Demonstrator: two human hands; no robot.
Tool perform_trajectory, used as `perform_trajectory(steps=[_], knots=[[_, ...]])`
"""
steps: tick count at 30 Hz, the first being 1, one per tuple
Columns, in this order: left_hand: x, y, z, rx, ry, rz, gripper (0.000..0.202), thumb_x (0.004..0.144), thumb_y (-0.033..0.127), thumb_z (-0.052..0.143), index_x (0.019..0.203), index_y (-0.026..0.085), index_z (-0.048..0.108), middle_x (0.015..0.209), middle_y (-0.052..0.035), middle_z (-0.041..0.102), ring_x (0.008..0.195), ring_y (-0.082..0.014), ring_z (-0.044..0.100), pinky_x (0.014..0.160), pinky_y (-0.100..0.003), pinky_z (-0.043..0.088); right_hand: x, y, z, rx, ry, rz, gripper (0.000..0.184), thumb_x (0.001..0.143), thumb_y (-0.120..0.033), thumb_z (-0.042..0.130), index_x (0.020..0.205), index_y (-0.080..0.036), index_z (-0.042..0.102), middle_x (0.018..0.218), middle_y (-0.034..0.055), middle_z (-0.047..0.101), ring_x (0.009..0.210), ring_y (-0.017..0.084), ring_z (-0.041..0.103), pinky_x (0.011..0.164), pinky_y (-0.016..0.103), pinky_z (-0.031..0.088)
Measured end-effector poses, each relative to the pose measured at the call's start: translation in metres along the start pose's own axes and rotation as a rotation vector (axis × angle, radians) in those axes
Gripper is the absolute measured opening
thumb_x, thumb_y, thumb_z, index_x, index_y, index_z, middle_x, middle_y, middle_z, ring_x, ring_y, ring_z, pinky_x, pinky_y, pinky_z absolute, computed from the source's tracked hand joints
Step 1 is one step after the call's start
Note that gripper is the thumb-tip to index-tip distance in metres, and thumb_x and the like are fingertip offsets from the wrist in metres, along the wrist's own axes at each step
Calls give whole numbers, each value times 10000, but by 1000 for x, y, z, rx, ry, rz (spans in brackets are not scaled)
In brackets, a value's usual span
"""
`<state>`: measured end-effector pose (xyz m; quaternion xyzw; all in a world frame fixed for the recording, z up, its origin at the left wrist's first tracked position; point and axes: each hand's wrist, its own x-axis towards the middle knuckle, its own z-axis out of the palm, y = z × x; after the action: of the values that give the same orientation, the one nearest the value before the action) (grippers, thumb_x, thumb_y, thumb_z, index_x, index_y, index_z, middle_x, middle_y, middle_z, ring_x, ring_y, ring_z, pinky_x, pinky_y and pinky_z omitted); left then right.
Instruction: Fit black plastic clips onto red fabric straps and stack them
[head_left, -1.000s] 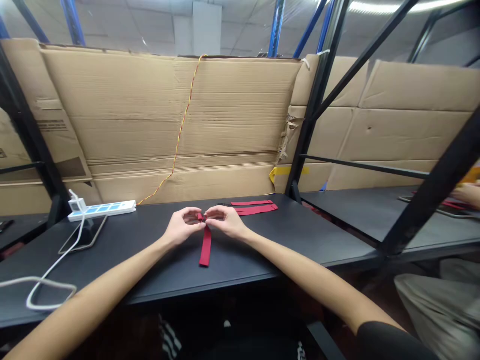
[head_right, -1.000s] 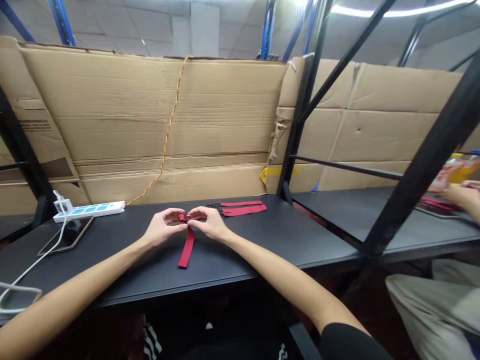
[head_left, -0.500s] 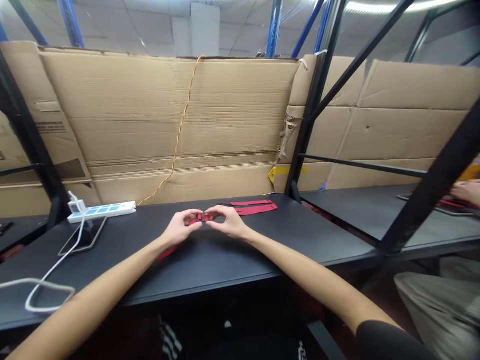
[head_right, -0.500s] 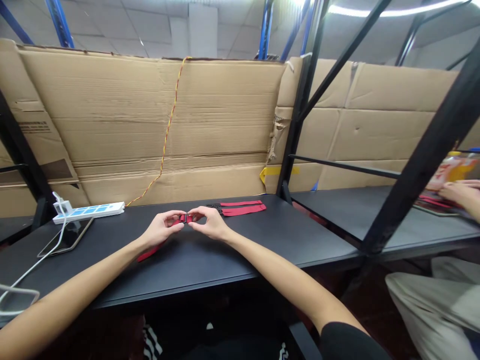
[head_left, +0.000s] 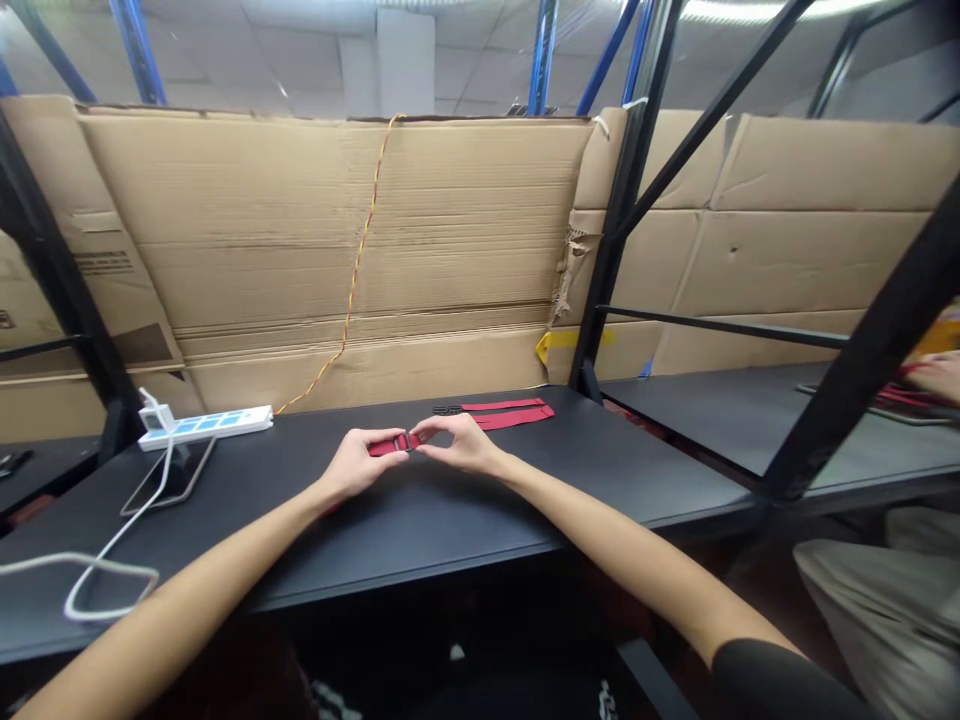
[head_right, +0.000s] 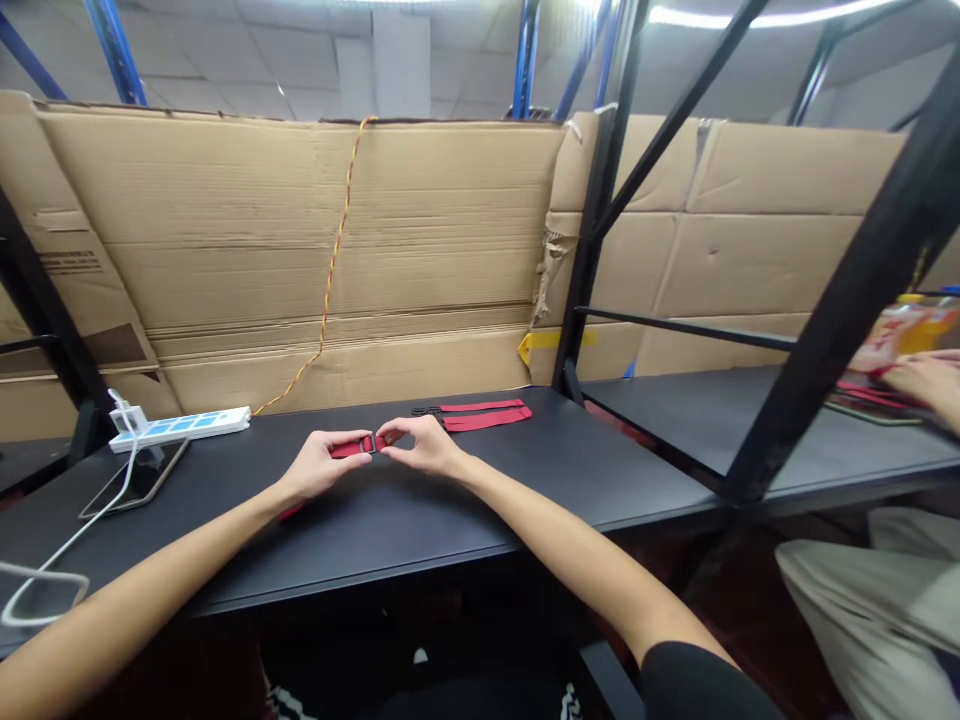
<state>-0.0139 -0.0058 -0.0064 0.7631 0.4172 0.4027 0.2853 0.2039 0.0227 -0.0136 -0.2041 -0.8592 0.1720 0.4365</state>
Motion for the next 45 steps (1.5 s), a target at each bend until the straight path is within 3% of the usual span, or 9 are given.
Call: perform_trajectory(steps=[9,14,19,22,25,29,36,40,45], knots=[[3,-12,-1,123,-36,12,559,714,444,693,1195,164,638,1071,-73,703,966,-244,645,874,-335,488,2,8,-3,-87,-156,92,204,746,-236,646,937,-167,664,827,29,697,745,147,646,729,263,495],[5,-22,-11,479,-98,124,310,846,399,538,948,194,747,825,-58,683,749,-178,608,734,-279,459,2,21,-36,-204,-366,247,170,692,-223,655,846,-163,692,729,12,670,644,130,587,594,227,435],[3,-24,-8,525,-210,190,305,878,384,500,963,229,748,792,-44,611,720,-151,569,699,-249,435,-8,34,-79,-140,-573,433,283,608,-322,747,834,-156,705,734,22,672,658,147,585,584,236,414],[-2,-16,1,519,-236,215,323,889,408,488,986,232,741,806,-45,584,729,-146,562,702,-245,436,-12,40,-87,-85,-438,478,372,650,-395,723,935,-157,697,871,54,703,770,174,617,676,258,444],[-6,-8,7,514,-260,249,335,902,413,469,1000,231,733,841,-47,583,740,-143,562,713,-249,443,-12,44,-79,-288,-223,495,277,776,-366,597,889,-139,707,818,66,705,724,173,609,670,266,428],[-7,-5,8,550,-214,278,317,887,409,498,1015,225,722,936,-61,599,844,-168,577,780,-270,450,-10,42,-57,-484,-319,417,263,827,-275,514,739,-129,715,683,51,674,609,158,566,617,263,391],[2,-18,4,556,-143,195,334,854,394,532,1087,224,700,1086,-83,658,955,-228,596,873,-332,436,-4,17,-16,-210,-330,211,298,865,-353,531,1061,-187,683,922,54,671,785,162,588,713,264,454],[6,-23,0,446,-177,183,246,824,347,552,918,240,753,1022,-42,708,937,-222,628,880,-317,439,-4,8,-1,-161,-374,166,332,773,-449,660,978,-192,706,856,46,643,759,156,578,683,256,462],[11,-28,-6,311,-96,19,439,669,372,700,1061,174,704,878,-54,712,770,-197,647,713,-280,488,-6,14,-4,-118,-476,236,295,750,-412,697,927,-176,698,843,39,626,743,145,572,669,245,466]])
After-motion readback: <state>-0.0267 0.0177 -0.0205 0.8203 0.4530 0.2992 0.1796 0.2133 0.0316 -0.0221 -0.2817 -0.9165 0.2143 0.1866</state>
